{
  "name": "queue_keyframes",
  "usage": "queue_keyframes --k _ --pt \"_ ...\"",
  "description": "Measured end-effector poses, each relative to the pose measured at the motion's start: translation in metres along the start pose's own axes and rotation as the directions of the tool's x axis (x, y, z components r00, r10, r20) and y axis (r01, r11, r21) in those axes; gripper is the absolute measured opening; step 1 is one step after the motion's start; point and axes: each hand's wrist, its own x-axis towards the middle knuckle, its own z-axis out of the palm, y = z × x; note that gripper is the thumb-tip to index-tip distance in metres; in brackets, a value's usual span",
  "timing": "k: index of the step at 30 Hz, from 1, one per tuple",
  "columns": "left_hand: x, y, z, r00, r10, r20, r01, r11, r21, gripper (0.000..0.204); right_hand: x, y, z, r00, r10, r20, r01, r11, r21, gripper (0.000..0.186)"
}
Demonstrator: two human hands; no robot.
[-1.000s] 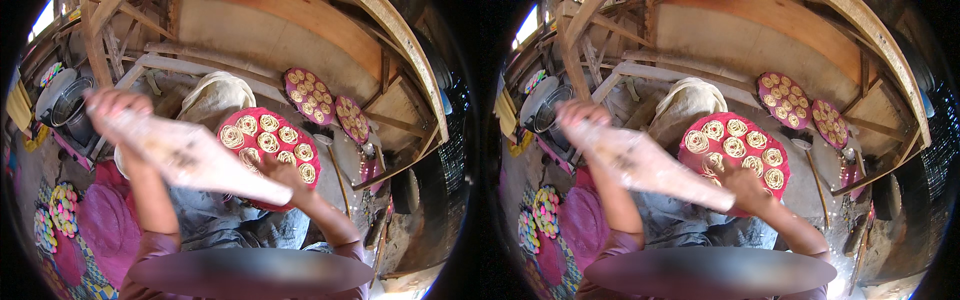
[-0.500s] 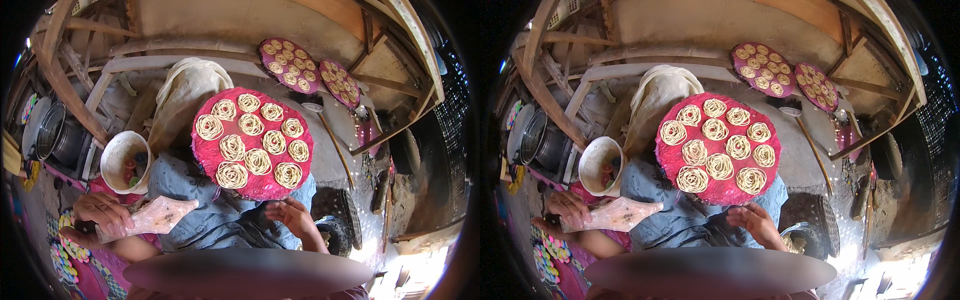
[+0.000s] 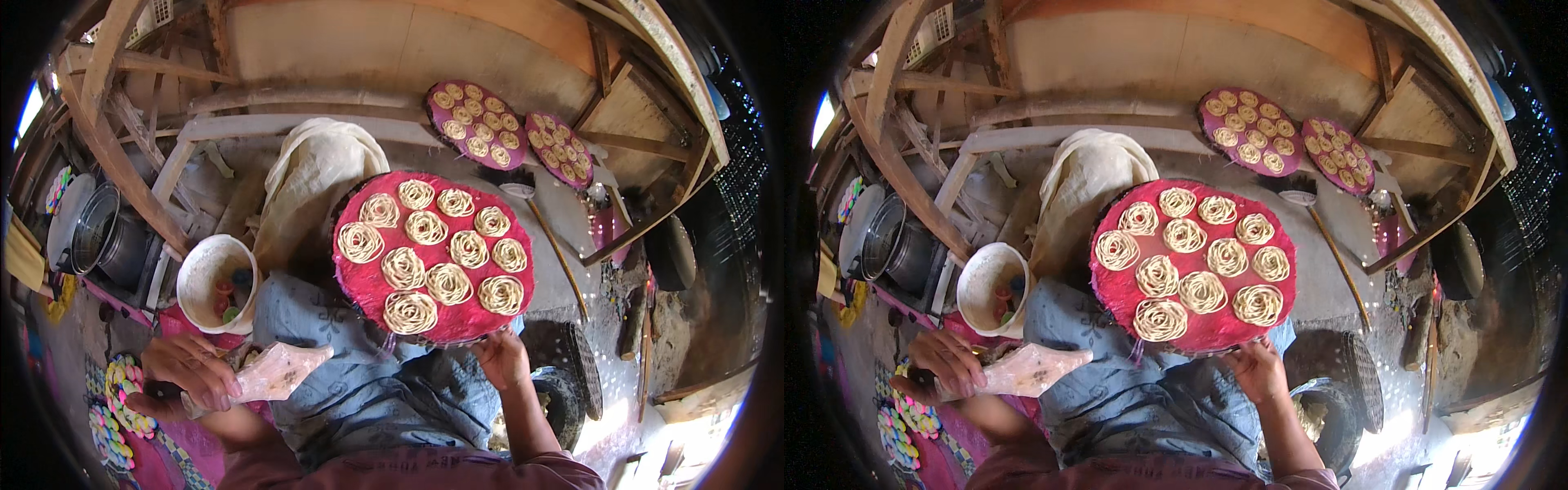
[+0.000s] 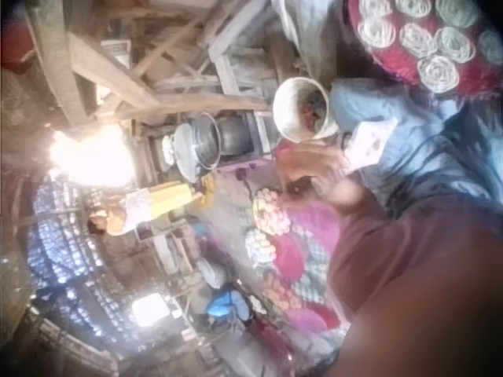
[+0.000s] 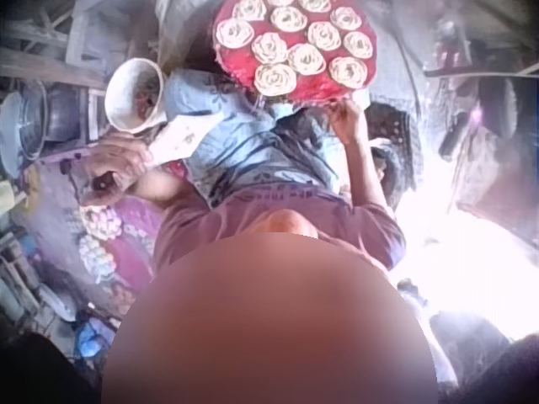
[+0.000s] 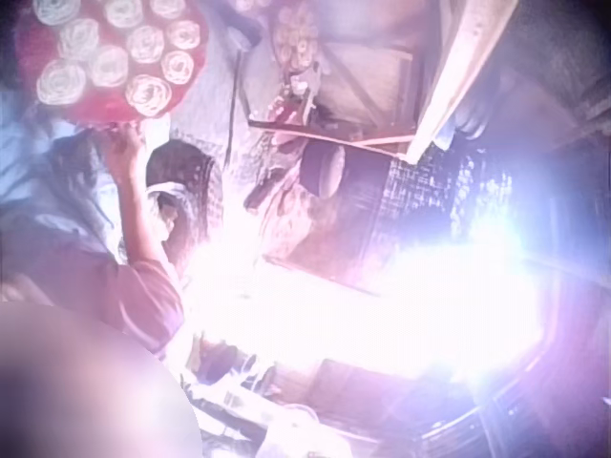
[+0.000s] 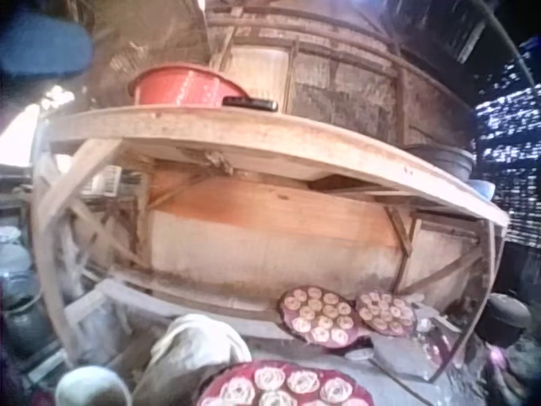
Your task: The person scoops dough from a basket and loads it into a handheld press. They then extrude the dough into spiral shapes onto a red mat, repeating the process to form multiple spirals. The person occasionally adjusts the mat and continues pressing dough until the mat is filled.
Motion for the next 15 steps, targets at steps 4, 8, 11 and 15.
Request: queue_keyframes --k 4,8,11,15 --pt "-0.002 0.002 -0.001 0.999 0.052 -0.01 -0.052 0.997 -0.06 0.082 0.005 -0.013 0.003 0.995 -0.023 -0.101 0.009 0.99 -0.141 0.033" --pt "0.002 0.003 -0.002 1.0 0.001 -0.012 -0.002 0.998 -0.064 0.085 0.025 -0.037 0.014 0.981 -0.071 -0.182 0.026 0.97 -0.24 0.04" --pt "0.004 -0.002 -0.006 0.999 -0.021 0.029 0.024 0.994 -0.109 0.088 0.072 -0.053 0.025 0.975 -0.026 -0.22 0.0 0.993 -0.118 0.043" --pt "0.005 -0.012 -0.018 0.988 0.006 0.156 0.007 0.996 -0.087 0.091 0.181 -0.052 0.048 0.991 -0.041 -0.125 0.008 0.967 -0.255 0.038"
